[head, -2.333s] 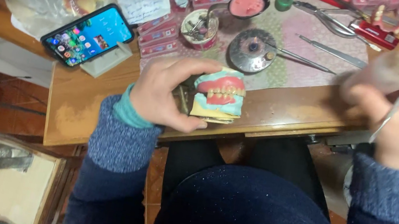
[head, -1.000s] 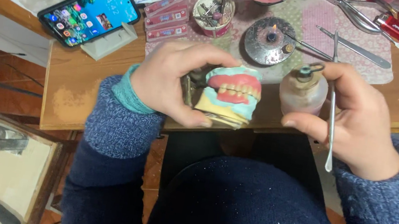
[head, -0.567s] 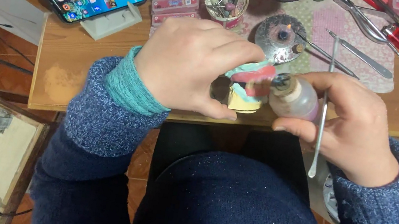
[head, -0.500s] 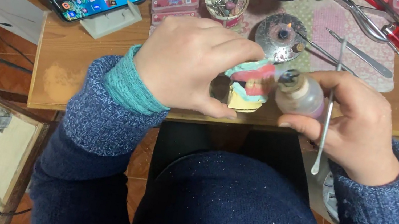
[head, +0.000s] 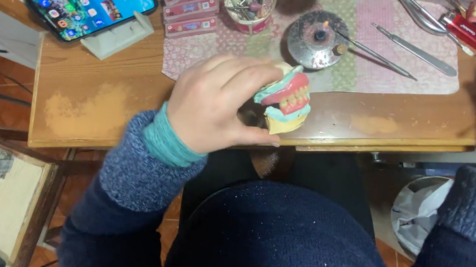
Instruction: Applying and shaping pink wax or acrylic on a dental prosthetic model using manual tools and heat.
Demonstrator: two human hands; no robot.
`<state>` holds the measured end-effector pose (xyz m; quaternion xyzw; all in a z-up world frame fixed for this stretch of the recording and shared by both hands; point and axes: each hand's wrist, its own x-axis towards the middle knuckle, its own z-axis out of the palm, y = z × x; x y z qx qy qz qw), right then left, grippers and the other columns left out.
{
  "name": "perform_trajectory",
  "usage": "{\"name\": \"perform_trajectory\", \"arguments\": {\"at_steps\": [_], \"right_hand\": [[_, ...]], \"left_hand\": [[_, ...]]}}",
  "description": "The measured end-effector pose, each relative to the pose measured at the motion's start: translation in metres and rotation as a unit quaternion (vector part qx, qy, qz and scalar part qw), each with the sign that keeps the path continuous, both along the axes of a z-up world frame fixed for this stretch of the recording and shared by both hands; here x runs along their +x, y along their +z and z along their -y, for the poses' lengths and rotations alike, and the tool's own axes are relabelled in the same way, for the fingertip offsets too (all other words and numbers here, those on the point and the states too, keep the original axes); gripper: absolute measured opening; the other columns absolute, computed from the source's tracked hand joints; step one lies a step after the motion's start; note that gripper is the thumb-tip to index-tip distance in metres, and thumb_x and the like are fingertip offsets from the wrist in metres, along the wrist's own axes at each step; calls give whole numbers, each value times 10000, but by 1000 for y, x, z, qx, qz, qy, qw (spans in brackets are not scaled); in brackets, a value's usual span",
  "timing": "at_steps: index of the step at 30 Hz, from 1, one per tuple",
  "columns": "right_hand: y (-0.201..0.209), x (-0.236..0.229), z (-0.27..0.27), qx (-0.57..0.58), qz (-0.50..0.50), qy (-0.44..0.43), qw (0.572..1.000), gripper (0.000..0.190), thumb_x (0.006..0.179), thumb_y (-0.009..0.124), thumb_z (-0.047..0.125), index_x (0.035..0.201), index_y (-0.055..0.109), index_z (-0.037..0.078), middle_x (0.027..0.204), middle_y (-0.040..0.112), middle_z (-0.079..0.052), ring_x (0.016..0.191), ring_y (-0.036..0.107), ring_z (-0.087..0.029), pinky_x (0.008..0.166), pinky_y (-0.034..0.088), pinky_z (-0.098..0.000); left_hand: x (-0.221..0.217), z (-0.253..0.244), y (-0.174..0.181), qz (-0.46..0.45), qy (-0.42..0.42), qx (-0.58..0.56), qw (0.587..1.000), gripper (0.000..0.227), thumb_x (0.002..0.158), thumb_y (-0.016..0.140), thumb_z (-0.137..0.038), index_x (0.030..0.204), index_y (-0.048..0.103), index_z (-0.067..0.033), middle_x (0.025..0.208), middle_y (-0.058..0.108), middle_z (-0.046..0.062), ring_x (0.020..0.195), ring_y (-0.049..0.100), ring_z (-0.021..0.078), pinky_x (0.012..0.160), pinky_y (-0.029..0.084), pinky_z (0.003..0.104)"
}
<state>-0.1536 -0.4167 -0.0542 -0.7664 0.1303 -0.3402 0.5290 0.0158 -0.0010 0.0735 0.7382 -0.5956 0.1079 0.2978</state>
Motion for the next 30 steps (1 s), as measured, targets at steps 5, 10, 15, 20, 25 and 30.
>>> {"name": "perform_trajectory", "arguments": {"at_steps": [5, 10, 15, 20, 25, 30], "right_hand": [[-67, -18, 65, 3, -45, -15, 999, 367, 1084, 680, 157, 1385, 561, -15, 1282, 589, -103, 1136, 569, -208, 1010, 461, -340], [-107, -44, 44, -6, 116, -94, 989, 327, 1173, 575, 191, 1392, 553, -50, 1349, 593, -217, 1179, 609, -287, 1017, 516, -394], [-10, 5, -81, -34, 253, -53, 965, 326, 1152, 504, 213, 1367, 564, -26, 1355, 635, -227, 1216, 678, -273, 1034, 596, -381], [62, 20, -190, 115, 64, 108, 985, 190, 1160, 661, 98, 1281, 641, -46, 1127, 724, -187, 1007, 736, -226, 952, 616, -332], [61, 45, -214, 149, 114, 188, 964, 173, 1126, 607, 78, 1257, 652, -25, 1266, 679, -203, 1156, 717, -287, 1080, 601, -390], [48, 44, -218, 294, 131, 165, 932, 114, 1104, 630, -30, 1167, 538, -6, 1195, 704, -249, 1096, 739, -306, 1041, 616, -424]], "left_hand": [[-12, 4, -21, 17, 59, -29, 998, 713, 742, 926, -452, 1253, 634, -49, 1269, 666, 191, 1120, 668, 363, 974, 556, 444], [-18, 3, -29, 53, 103, -48, 992, 682, 780, 921, -426, 1262, 657, -23, 1286, 663, 200, 1057, 667, 333, 932, 567, 408], [-24, 5, -33, 53, 143, -57, 987, 691, 779, 923, -456, 1256, 670, -25, 1268, 670, 183, 1039, 666, 311, 926, 573, 392], [-29, 7, -37, 48, 173, -61, 982, 710, 769, 914, -467, 1279, 673, -35, 1264, 673, 171, 1042, 664, 311, 937, 571, 402], [-29, 7, -42, 37, 181, -67, 980, 673, 833, 909, -436, 1334, 655, -67, 1302, 662, 155, 1076, 663, 306, 966, 565, 403], [-30, 6, -45, 30, 180, -58, 982, 680, 843, 895, -441, 1367, 633, -94, 1355, 636, 141, 1114, 657, 307, 1001, 566, 399]]}}
